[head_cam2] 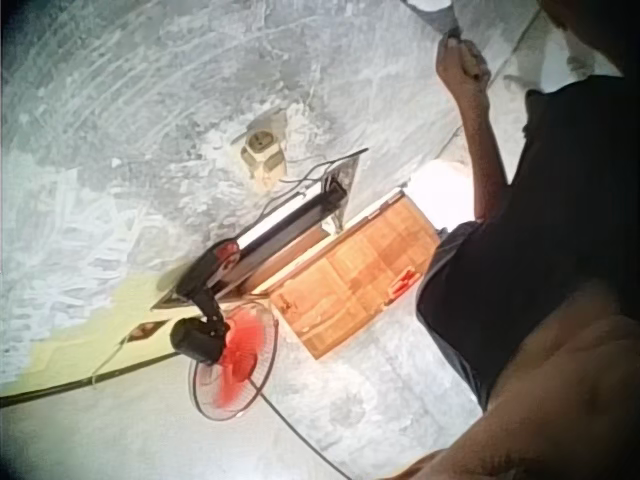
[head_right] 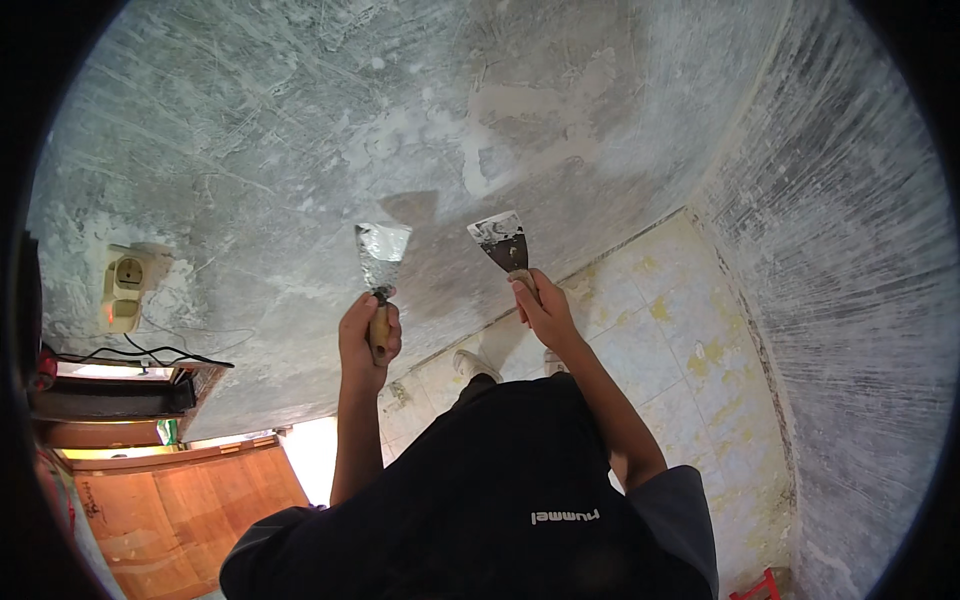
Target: The person applies putty to a wall using putty knives.
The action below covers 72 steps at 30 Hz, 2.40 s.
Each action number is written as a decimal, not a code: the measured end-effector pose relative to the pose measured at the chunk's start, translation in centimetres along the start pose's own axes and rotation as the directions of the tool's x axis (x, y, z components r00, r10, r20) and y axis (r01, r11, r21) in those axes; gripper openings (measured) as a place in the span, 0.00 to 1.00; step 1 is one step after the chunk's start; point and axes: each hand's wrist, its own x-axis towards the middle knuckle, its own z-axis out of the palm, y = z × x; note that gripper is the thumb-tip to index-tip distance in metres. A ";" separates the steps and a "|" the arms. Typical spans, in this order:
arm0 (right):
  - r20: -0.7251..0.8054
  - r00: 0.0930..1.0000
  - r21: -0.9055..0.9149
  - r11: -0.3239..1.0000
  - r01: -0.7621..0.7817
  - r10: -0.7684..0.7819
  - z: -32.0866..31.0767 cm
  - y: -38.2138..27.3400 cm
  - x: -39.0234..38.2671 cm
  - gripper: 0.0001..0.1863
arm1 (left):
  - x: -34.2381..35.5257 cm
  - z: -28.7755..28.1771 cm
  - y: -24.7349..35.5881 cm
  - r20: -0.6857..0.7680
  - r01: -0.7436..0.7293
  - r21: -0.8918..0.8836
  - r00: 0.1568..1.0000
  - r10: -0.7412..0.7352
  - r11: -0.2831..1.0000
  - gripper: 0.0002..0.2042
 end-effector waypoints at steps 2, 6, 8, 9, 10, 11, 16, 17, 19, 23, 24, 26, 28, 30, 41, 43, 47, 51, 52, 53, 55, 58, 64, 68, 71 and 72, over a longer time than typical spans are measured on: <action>-0.033 0.999 -0.073 0.997 0.023 -0.025 -1.0 -1.2 -0.3 0.13 | 0.1 0.4 -1.1 0.022 0.051 0.000 0.998 -0.051 0.999 0.14; -0.045 0.995 -0.096 0.992 0.081 -0.086 -2.5 -2.7 -1.0 0.16 | -0.4 1.6 -3.1 0.028 0.163 -0.018 0.986 -0.163 0.986 0.17; -0.064 0.996 -0.063 0.996 0.058 -0.063 -2.8 -3.4 -1.7 0.16 | -0.9 2.2 -3.8 0.041 0.176 -0.039 0.984 -0.174 0.984 0.17; -0.062 0.994 -0.099 0.991 0.085 -0.091 -3.1 -3.8 -1.8 0.18 | -1.2 2.5 -4.0 0.083 0.184 -0.044 0.980 -0.180 0.982 0.17; -0.059 0.991 -0.135 0.985 0.112 -0.121 -3.2 -4.2 -2.3 0.20 | -1.8 2.9 -4.1 0.127 0.191 -0.049 0.975 -0.184 0.980 0.16; -0.071 0.989 -0.133 0.984 0.118 -0.129 -3.2 -4.9 -2.6 0.20 | -2.2 3.3 -4.0 0.139 0.195 -0.073 0.973 -0.184 0.978 0.14; -0.067 0.942 -0.443 0.856 0.267 -0.328 -3.0 -8.5 -5.5 0.17 | -4.3 3.3 -5.5 0.158 0.205 -0.122 0.970 -0.185 0.971 0.12; -0.049 0.914 -0.519 0.792 0.321 -0.402 -2.8 -9.7 -6.4 0.17 | -4.8 3.5 -5.6 0.162 0.213 -0.115 0.968 -0.193 0.970 0.11; -0.036 0.908 -0.597 0.738 0.315 -0.417 -2.3 -11.9 -8.5 0.17 | -6.1 3.8 -6.1 0.164 0.215 -0.125 0.967 -0.193 0.969 0.11; 0.040 0.860 -0.715 0.587 0.381 -0.509 -1.8 -13.8 -12.1 0.20 | -9.3 5.0 -7.2 0.227 0.231 -0.231 0.957 -0.179 0.945 0.11; 0.055 0.858 -0.726 0.570 0.385 -0.510 -1.8 -14.3 -12.8 0.20 | -10.1 5.4 -7.6 0.241 0.233 -0.254 0.955 -0.173 0.939 0.11; 0.084 0.849 -0.769 0.508 0.388 -0.521 -1.6 -15.2 -14.3 0.23 | -11.7 6.5 -8.1 0.244 0.238 -0.295 0.955 -0.168 0.925 0.12; 0.146 0.822 -0.785 0.442 0.435 -0.550 -2.1 -15.8 -15.1 0.23 | -13.1 7.8 -8.5 0.212 0.228 -0.297 0.963 -0.169 0.927 0.12; 0.173 0.814 -0.808 0.393 0.440 -0.555 -2.5 -16.5 -15.4 0.23 | -13.9 8.4 -9.5 0.192 0.208 -0.329 0.970 -0.151 0.921 0.13; 0.286 0.866 -0.880 0.246 0.406 -0.410 -7.2 -20.2 -13.9 0.22 | -15.1 12.5 -10.2 0.025 0.137 -0.415 0.990 -0.139 0.900 0.12; 0.311 0.845 -0.883 0.197 0.426 -0.434 -9.4 -21.0 -12.4 0.21 | -14.0 13.1 -10.8 -0.036 0.104 -0.460 0.990 -0.135 0.882 0.11; 0.226 0.869 -0.837 0.369 0.405 -0.441 -12.8 -23.1 -7.2 0.21 | -11.4 14.7 -12.2 -0.144 0.013 -0.498 0.985 -0.097 0.867 0.13; 0.341 0.843 -0.793 0.355 0.495 -0.415 -14.5 -24.1 0.2 0.21 | -9.8 17.3 -12.7 -0.235 -0.069 -0.496 0.970 -0.057 0.866 0.16; 0.305 0.898 -0.789 0.445 0.425 -0.316 -14.2 -24.3 2.0 0.21 | -9.6 18.0 -12.8 -0.251 -0.081 -0.502 0.966 -0.056 0.861 0.16; 0.272 0.939 -0.781 0.522 0.342 -0.210 -13.9 -24.6 3.8 0.21 | -9.4 18.5 -12.8 -0.276 -0.102 -0.518 0.960 -0.054 0.850 0.16; 0.309 0.916 -0.759 0.515 0.400 -0.256 -14.0 -23.6 7.9 0.21 | -8.9 19.6 -13.1 -0.310 -0.131 -0.538 0.949 -0.051 0.832 0.15; 0.381 0.845 -0.684 0.501 0.531 -0.376 -13.5 -22.2 12.6 0.20 | -8.8 20.4 -13.8 -0.371 -0.164 -0.526 0.927 -0.052 0.835 0.15; 0.454 0.711 -0.521 0.488 0.700 -0.536 -12.2 -21.0 16.9 0.19 | -8.9 21.6 -14.6 -0.507 -0.203 -0.496 0.857 -0.091 0.844 0.18; 0.409 0.755 -0.499 0.566 0.656 -0.513 -12.0 -20.6 18.0 0.18 | -8.6 22.1 -14.6 -0.532 -0.227 -0.498 0.842 -0.088 0.837 0.17; 0.422 0.739 -0.490 0.553 0.673 -0.525 -12.0 -20.4 19.3 0.17 | -8.0 22.4 -14.5 -0.527 -0.224 -0.488 0.846 -0.080 0.844 0.17; 0.424 0.738 -0.490 0.552 0.674 -0.525 -12.1 -20.5 19.5 0.17 | -7.9 22.4 -14.3 -0.522 -0.220 -0.482 0.849 -0.077 0.848 0.17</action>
